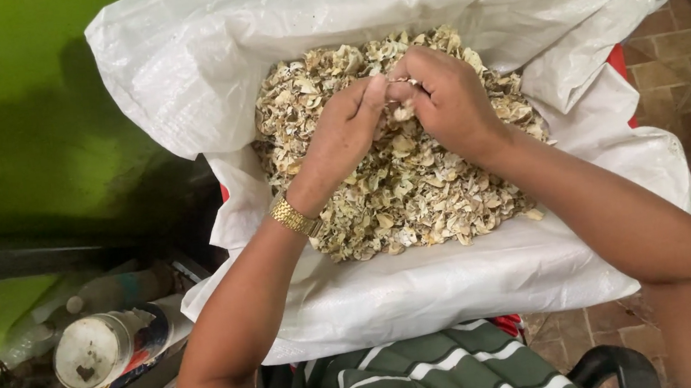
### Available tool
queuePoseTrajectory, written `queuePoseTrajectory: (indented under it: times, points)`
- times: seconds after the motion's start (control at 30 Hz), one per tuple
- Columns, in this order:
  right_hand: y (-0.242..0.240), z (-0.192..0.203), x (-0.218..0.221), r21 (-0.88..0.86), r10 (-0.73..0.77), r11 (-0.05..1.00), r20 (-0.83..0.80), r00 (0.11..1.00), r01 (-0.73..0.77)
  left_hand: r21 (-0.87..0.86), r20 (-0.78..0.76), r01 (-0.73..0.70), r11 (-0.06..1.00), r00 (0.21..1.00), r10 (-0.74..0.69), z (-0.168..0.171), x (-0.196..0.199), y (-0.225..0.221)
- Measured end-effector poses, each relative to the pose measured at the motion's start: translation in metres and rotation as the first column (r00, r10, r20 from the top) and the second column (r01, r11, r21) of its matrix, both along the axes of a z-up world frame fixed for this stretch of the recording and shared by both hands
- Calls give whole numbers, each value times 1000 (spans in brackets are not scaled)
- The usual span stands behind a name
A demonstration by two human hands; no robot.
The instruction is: Sifting and mixing dried organic material in a large white sack using both hands
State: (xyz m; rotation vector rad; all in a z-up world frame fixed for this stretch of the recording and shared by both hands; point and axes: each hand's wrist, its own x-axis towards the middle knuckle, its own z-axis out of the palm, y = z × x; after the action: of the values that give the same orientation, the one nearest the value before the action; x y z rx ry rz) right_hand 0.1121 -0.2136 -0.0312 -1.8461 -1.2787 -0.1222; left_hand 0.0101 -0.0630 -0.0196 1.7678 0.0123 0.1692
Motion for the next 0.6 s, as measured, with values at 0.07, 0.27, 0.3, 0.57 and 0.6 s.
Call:
queuePoseTrajectory:
  times: [0.07, 0.27, 0.3, 0.57, 0.6]
  points:
    - [-2, 11, -4, -35, -7, 999, 34, 999, 8, -44, -67, -2, 999, 998, -1, 16, -8, -2]
    - [4, 50, -25, 23, 58, 998, 165, 985, -63, -285, -276, -5, 958, 958, -77, 47, -17, 0]
    - [6, 59, -32, 9, 103, 994, 161, 982, -106, -416, -227, 12, 909, 967, -117, 40, -16, 4]
    - [2, 54, -29, 21, 73, 997, 52, 996, -74, 31, -92, -85, 996, 992, 88, 42, -14, 13]
    - [2, 52, -30, 43, 62, 997, 86, 994, -65, -1, -104, -148, 989, 984, 147, 43, -14, 13]
